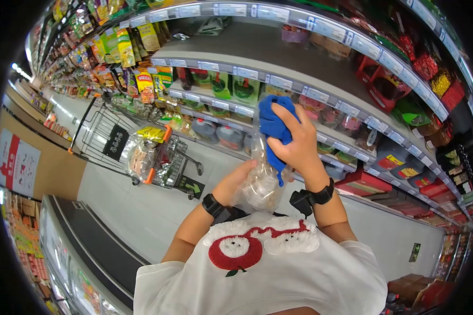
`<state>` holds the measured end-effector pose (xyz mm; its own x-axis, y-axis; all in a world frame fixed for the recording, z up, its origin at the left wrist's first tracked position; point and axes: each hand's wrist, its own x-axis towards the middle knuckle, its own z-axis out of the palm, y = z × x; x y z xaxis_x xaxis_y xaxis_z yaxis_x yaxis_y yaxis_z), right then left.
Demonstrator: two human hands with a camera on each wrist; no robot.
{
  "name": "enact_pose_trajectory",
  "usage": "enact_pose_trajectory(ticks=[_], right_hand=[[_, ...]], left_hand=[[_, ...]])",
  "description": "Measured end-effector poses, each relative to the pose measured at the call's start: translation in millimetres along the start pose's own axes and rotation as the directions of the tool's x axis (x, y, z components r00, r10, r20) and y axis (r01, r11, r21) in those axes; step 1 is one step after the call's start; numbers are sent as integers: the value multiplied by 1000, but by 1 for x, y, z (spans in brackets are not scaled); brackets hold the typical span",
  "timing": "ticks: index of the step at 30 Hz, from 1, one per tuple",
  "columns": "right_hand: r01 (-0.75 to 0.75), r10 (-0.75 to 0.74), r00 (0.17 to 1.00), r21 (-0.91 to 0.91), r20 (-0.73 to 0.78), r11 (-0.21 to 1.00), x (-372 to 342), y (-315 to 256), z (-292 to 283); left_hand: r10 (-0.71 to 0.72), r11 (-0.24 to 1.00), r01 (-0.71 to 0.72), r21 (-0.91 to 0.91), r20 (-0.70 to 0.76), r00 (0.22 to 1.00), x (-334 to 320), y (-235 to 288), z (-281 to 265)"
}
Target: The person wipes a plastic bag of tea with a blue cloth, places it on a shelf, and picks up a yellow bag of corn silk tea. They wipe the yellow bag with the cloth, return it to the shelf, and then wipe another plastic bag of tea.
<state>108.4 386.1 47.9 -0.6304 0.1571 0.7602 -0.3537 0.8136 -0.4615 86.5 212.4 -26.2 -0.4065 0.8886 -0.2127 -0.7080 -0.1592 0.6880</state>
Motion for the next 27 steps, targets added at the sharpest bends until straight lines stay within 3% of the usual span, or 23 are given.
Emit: enact_pose_trajectory(ticks=[1,4,7,8,9,13,16,20,27], right_hand=[[-30,30,1000,2,-1,1000,-2,0,4],[-84,84,996,-35,-6,996,-9,4,20],[-120,120,993,-84,2,989,-21,4,38],[-135,138,990,-108,24,985,-27,3,46],[-143,151,987,-130,48,981,-28,-1,56],[-99,96,991,28,95,995,-29,-43,99],[-74,58,994,186,87,980,-19,-90,114],[31,-32,1000,274,-1,961,-18,-129,133],[-82,77,996,157,37,984,-49,-142,166]], left_hand=[[4,1000,-3,18,-43,999,-3,3,-3],[7,999,-8,50,34,999,-16,19,0],[23,994,-13,-108,90,996,-34,23,-31],[77,996,-76,-52,13,997,-49,27,-32],[65,997,-64,-52,26,998,-57,26,-45],[57,998,-58,19,25,998,-99,22,-79],[-12,999,15,37,-85,996,-127,20,-88],[5,997,-6,72,17,1000,-155,18,-107],[52,994,-62,88,105,993,-201,25,-135]])
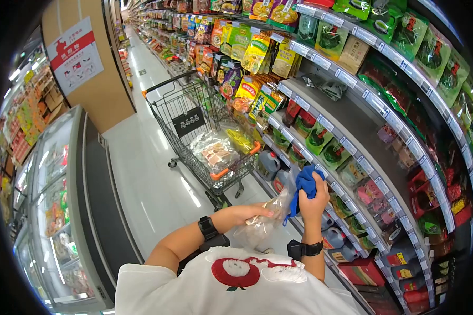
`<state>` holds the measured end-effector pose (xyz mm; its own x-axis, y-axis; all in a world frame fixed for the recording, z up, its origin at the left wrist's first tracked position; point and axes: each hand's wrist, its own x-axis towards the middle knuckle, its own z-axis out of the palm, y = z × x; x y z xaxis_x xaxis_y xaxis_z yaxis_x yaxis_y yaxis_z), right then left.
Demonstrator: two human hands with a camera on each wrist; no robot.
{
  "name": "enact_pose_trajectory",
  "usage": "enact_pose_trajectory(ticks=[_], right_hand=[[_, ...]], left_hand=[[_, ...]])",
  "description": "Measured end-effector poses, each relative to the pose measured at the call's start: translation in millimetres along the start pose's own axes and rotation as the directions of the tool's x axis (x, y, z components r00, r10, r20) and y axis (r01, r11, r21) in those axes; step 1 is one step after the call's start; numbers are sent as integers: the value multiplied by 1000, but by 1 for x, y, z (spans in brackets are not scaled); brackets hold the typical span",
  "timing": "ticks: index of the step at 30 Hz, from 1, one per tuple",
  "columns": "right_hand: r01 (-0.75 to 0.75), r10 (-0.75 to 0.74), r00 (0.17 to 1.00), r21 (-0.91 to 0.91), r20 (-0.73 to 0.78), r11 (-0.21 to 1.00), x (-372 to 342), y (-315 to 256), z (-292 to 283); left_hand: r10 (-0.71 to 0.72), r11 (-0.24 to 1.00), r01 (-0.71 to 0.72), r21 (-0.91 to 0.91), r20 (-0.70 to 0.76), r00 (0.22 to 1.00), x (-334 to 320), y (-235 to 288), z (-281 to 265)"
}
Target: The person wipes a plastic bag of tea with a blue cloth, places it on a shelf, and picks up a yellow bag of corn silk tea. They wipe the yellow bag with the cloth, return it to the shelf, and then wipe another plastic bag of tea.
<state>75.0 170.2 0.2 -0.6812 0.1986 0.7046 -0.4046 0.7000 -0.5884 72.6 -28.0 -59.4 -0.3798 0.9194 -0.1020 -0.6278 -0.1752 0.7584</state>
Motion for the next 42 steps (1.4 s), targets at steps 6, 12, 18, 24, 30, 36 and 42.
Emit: enact_pose_trajectory(ticks=[6,12,18,24,30,36,42], right_hand=[[-25,21,999,-89,-44,996,-17,-5,18],[20,-19,1000,114,-13,993,-16,-38,41],[74,-116,981,253,157,965,-13,-62,47],[272,-369,896,353,245,895,-19,-85,34],[392,-463,863,312,200,865,-21,-81,30],[392,-392,920,19,7,920,9,-83,21],[298,-288,954,-188,80,936,13,-80,15]], left_hand=[[25,999,-23,35,-72,997,-30,9,-14],[51,996,-41,75,-133,990,-52,7,-6],[119,991,-120,-65,-24,993,-61,0,-45],[206,970,-243,-24,-449,869,-79,24,14],[288,943,-328,-61,-345,893,-80,26,13],[203,968,-216,-131,-102,974,-72,38,33],[158,981,-178,-76,-218,963,-69,37,15]])
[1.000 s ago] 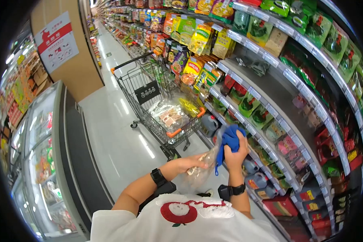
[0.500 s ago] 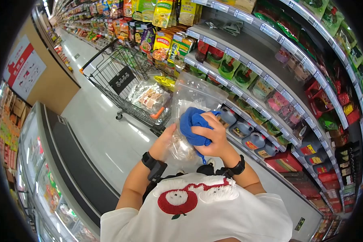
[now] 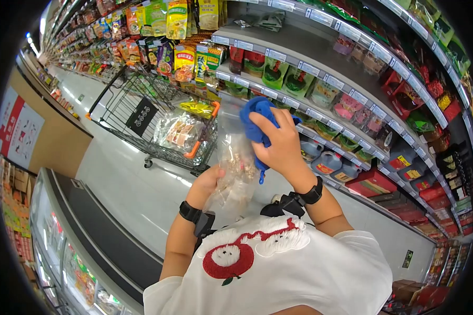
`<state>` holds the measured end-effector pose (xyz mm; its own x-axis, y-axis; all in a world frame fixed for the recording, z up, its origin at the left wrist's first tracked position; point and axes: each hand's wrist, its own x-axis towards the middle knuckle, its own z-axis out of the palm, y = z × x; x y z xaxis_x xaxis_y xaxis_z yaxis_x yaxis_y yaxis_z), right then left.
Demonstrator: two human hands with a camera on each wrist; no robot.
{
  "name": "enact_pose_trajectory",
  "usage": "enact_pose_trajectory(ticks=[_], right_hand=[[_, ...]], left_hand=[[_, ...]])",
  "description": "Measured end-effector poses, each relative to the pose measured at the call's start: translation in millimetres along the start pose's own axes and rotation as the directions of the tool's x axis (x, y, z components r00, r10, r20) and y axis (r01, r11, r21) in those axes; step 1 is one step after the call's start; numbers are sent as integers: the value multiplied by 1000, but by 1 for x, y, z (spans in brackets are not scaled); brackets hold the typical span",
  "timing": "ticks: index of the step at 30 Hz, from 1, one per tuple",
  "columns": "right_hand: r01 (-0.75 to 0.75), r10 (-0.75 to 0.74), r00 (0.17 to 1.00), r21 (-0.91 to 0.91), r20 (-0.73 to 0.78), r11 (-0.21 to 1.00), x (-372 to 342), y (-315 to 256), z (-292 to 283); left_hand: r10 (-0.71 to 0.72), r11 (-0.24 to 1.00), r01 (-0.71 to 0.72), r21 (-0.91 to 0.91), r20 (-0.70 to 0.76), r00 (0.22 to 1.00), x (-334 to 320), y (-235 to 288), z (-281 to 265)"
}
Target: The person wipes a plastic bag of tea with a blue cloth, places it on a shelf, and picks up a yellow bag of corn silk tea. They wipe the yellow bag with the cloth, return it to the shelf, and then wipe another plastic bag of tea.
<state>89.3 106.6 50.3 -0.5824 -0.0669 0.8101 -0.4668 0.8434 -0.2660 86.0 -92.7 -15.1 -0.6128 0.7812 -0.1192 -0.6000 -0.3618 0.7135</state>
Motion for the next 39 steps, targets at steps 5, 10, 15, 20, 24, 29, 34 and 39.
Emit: enact_pose_trajectory(ticks=[5,10,15,20,24,29,34,39], right_hand=[[-152,160,978,-65,133,986,-6,13,-8],[-127,116,990,149,80,981,2,-2,-10],[-36,32,999,242,21,970,14,-17,-15],[-106,105,994,155,19,982,-6,4,-2],[-64,68,997,79,-43,995,-6,6,-2],[-53,60,996,109,-69,993,-10,9,-3],[-53,57,998,263,-9,963,-21,5,2],[69,-75,997,444,-3,893,-33,-19,5]], left_hand=[[-40,991,55,-125,114,993,5,11,5],[-131,989,141,-50,166,977,18,-7,-22],[-103,994,108,-4,276,956,28,-22,-40],[122,987,-113,110,-77,990,-13,-1,11],[218,953,-228,199,69,973,-17,5,11],[159,979,-172,-112,-114,981,-23,-8,1],[247,958,-270,-93,-201,948,-13,-13,-2],[359,922,-375,-93,-159,920,-3,-5,-8]])
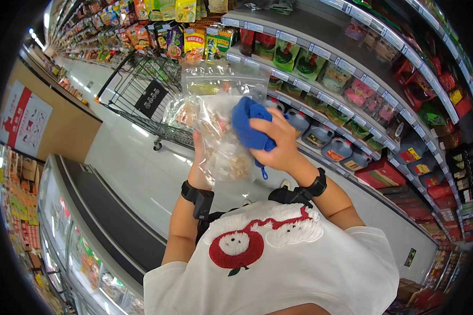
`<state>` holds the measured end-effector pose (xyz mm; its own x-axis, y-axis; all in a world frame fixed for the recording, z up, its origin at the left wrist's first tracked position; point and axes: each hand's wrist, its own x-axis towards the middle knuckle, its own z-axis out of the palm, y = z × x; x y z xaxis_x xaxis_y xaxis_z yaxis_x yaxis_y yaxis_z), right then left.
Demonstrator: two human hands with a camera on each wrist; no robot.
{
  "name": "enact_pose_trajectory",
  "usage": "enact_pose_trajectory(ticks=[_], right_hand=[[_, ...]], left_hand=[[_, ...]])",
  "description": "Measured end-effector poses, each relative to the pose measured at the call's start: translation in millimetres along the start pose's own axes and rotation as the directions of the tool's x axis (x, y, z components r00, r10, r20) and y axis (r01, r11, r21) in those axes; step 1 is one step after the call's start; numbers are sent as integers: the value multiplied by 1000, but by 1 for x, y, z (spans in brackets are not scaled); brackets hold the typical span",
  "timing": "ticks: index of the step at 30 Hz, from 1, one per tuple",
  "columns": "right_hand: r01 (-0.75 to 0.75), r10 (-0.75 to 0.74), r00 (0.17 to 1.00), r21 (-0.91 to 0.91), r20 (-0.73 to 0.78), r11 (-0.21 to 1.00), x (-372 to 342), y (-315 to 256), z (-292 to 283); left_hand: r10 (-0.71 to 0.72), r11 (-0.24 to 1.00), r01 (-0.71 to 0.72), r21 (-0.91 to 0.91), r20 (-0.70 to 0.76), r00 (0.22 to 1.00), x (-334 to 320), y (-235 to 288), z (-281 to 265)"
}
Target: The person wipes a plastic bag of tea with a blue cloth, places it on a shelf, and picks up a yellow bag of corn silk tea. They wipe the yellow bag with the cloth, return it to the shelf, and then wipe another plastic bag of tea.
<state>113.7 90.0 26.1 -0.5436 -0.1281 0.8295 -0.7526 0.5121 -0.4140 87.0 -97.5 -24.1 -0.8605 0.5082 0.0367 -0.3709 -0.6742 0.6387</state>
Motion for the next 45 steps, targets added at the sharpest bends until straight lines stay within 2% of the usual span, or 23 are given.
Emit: enact_pose_trajectory(ticks=[1,2,3,5,6,9,13,15,18,21,23,26,32,35,37,38,41,42,45], right_hand=[[1,-2,1000,45,15,999,-2,-4,2],[56,-57,998,77,17,995,-5,-4,6],[85,-90,995,136,35,987,-7,-8,9],[139,-159,985,249,63,959,-8,-17,12],[142,-166,984,301,57,943,-8,-22,14],[209,-213,977,286,-20,935,-16,-19,15],[260,-257,964,40,-66,965,-19,-11,7],[177,-186,979,-100,-82,979,-15,-8,2],[34,-100,976,-318,-195,947,1,-7,-2],[-68,-42,966,-408,-255,910,16,1,-12],[-145,45,966,-392,-255,908,18,4,-16],[-185,103,971,-406,-216,895,16,4,-17],[-131,107,990,-301,-93,944,-2,-2,-8],[-118,112,993,-166,-48,979,-8,-12,-5],[-101,99,995,-74,-31,992,-10,-21,-1],[-42,41,999,-50,-21,998,-11,-21,1],[41,-42,999,37,20,998,-12,-27,5],[63,-65,997,64,34,996,-12,-28,5],[160,-200,969,247,147,956,-9,-40,5]], left_hand=[[39,999,-39,-1,32,999,5,-2,-9],[62,973,-14,-232,197,978,12,-6,-16],[82,898,86,-431,357,931,18,-4,-10],[42,972,1,-233,179,983,17,-3,7],[31,968,44,-247,292,956,19,3,26],[32,980,15,-198,230,973,12,5,26],[18,992,0,-128,140,990,2,1,1],[-18,996,30,-89,129,991,-3,-3,-5],[-108,992,115,-44,138,985,-11,-10,-11],[-206,975,214,-54,127,970,-18,-17,-12],[-278,953,288,-96,103,955,-19,-22,-13],[-244,969,245,-29,38,969,-20,-18,1],[-53,998,53,17,36,998,-10,-13,10],[37,999,-37,-8,-50,998,-1,-10,21],[12,988,-1,-155,68,998,12,-12,13],[6,974,24,-225,131,991,16,-13,11],[63,975,7,-222,310,949,12,-6,43],[21,974,56,-220,334,942,11,-7,42],[-34,983,69,-169,202,979,9,-4,49]])
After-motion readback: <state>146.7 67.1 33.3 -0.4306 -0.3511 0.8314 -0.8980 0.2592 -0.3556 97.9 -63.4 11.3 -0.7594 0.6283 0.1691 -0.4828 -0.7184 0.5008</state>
